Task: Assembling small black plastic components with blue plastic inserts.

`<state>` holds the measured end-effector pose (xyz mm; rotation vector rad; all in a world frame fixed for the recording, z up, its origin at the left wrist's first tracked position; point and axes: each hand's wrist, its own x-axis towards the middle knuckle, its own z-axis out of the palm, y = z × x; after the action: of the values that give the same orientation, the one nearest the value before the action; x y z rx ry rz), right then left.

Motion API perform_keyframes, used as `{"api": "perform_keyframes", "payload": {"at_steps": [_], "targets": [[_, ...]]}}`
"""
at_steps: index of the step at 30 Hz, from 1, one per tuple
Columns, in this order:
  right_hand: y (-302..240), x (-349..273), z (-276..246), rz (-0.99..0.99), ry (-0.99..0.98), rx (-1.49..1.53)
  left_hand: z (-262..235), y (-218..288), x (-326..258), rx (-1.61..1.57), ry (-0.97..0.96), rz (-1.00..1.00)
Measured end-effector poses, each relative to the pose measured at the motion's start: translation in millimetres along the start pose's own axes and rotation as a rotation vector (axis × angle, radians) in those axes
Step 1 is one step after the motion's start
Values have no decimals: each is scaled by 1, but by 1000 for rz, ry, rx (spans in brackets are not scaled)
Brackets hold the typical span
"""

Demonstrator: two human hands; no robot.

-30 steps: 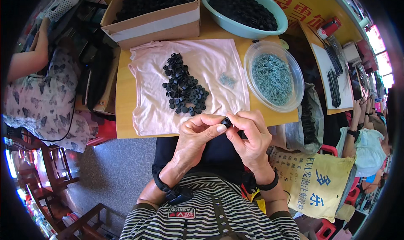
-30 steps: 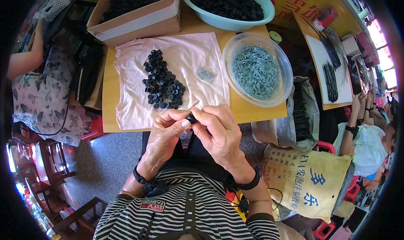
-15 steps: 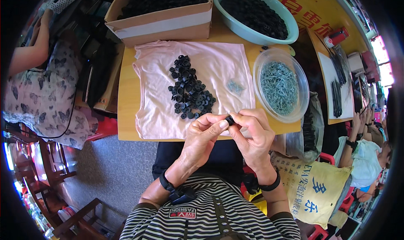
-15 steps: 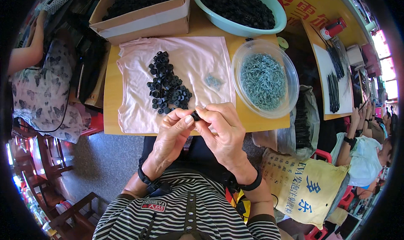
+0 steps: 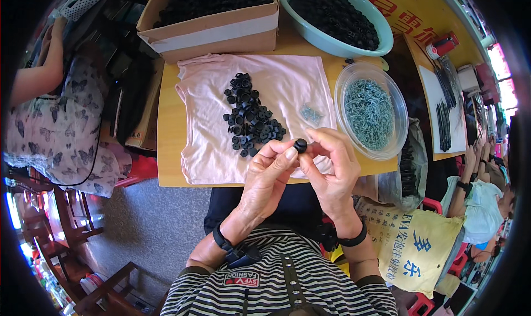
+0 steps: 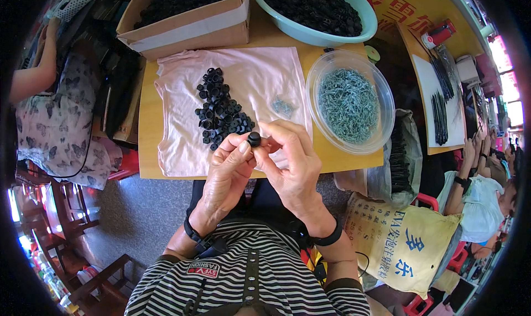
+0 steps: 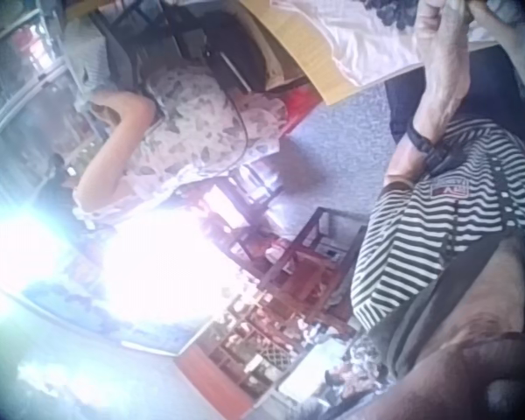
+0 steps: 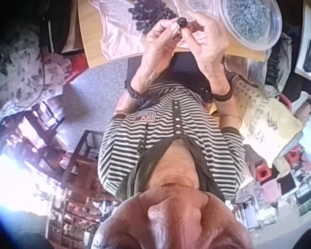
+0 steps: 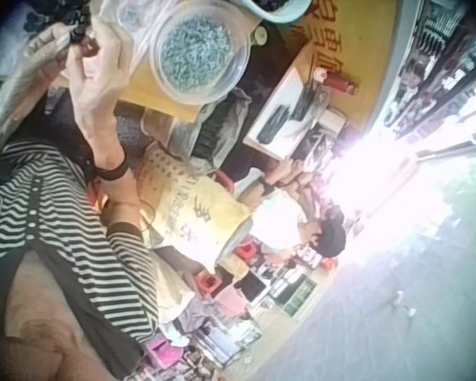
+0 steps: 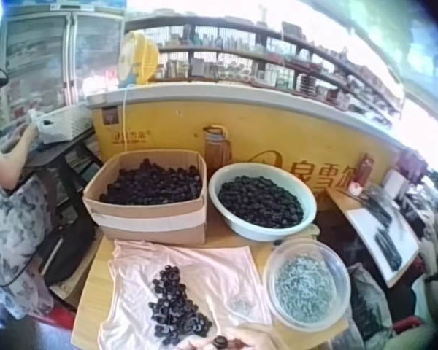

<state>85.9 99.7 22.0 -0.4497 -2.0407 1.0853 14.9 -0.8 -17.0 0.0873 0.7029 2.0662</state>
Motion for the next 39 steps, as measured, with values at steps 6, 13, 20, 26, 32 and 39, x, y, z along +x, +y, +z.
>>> {"api": "perform_keyframes", "payload": {"at_steps": [6, 13, 20, 26, 32, 39], "targets": [[1, 5, -7, -129, -87, -56, -2, 5, -1, -51, -28, -40], [-6, 6, -9, -198, -118, -109, -2, 7, -2, -46, -97, -11], [-6, 13, -15, -299, -178, -190, 13, 16, -8, -65, -91, -134], [2, 4, -15, -373, -138, -251, 3, 8, -5, -58, -132, -134], [4, 1, -12, -119, -122, -109, 9, 5, -2, -59, -64, -164], [8, 40, -23, -283, -178, -371, 9, 15, -2, 245, -73, 75]]}}
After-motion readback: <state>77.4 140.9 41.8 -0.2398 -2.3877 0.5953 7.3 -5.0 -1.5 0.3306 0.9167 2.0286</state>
